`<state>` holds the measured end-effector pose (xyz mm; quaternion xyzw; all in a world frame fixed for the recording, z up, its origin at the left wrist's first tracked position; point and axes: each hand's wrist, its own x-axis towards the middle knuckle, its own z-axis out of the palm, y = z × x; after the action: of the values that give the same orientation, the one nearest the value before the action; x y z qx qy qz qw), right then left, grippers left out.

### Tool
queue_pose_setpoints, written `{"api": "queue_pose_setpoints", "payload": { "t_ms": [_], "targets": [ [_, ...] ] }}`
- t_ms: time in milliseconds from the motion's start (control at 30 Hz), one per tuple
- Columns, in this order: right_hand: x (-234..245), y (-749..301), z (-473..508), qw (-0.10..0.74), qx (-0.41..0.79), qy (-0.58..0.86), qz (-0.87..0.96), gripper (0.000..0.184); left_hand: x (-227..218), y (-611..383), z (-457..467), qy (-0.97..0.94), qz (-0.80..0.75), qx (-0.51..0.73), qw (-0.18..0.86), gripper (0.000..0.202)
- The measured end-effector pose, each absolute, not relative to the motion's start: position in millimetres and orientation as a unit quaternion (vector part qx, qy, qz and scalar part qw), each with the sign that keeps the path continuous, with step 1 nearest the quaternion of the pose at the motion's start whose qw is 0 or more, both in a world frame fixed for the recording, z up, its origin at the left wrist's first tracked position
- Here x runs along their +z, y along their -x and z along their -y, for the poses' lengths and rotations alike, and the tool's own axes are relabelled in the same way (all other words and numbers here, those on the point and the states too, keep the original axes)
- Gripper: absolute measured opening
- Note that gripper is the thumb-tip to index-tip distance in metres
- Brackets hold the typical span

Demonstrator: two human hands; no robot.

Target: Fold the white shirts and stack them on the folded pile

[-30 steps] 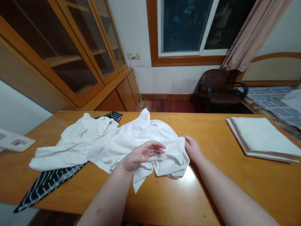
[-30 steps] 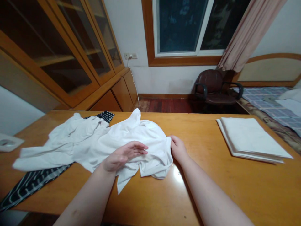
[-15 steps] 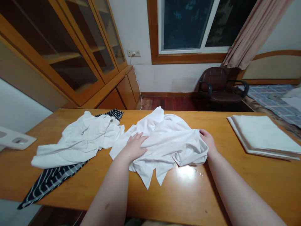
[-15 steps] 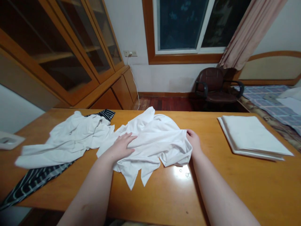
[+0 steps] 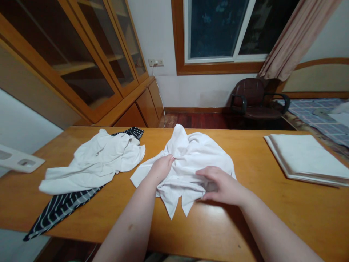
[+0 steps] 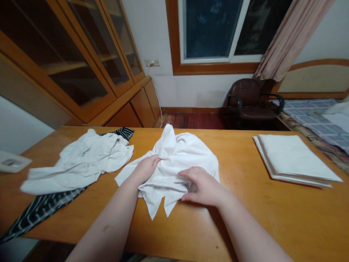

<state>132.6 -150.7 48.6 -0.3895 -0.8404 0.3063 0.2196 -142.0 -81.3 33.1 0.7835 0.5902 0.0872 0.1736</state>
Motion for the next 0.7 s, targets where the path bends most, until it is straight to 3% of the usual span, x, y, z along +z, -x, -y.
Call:
{"api": "queue_pose_setpoints", "payload": {
  "t_ms": [67, 100, 233, 367, 467, 533, 633, 700],
  "targets": [
    [36.6, -117.6, 151.4, 0.151, 0.271, 0.379, 0.872, 0.081, 30.4, 140.7, 80.0, -0.782, -0.587, 0.091, 0.189, 0.033],
    [30.4, -112.0, 150.3, 0.134, 0.252, 0.383, 0.878, 0.078, 29.5, 140.3, 79.4, -0.781, -0.586, 0.093, 0.196, 0.033],
    [19.9, -105.9, 141.3, 0.152, 0.253, 0.397, 0.869, 0.030, 31.1, 141.9, 80.1, -0.764, -0.594, 0.105, 0.230, 0.030],
    [27.5, -117.3, 136.0, 0.222, 0.428, 0.402, 0.778, 0.025, 37.4, 149.1, 86.5, -0.744, -0.535, 0.189, 0.352, 0.031],
    [30.5, -129.0, 135.5, 0.274, 0.556, 0.434, 0.654, 0.017, 40.1, 153.6, 91.8, -0.709, -0.440, 0.249, 0.492, 0.044],
    [30.9, -136.4, 135.6, 0.296, 0.614, 0.438, 0.586, 0.017, 40.8, 152.9, 93.8, -0.696, -0.398, 0.275, 0.531, 0.053],
    [30.9, -146.5, 136.0, 0.316, 0.660, 0.424, 0.533, 0.024, 41.3, 144.9, 95.0, -0.765, -0.393, 0.276, 0.429, 0.051],
    [29.7, -152.9, 136.2, 0.326, 0.665, 0.413, 0.530, 0.030, 40.9, 136.4, 96.3, -0.827, -0.406, 0.203, 0.333, 0.053]
  ]
}}
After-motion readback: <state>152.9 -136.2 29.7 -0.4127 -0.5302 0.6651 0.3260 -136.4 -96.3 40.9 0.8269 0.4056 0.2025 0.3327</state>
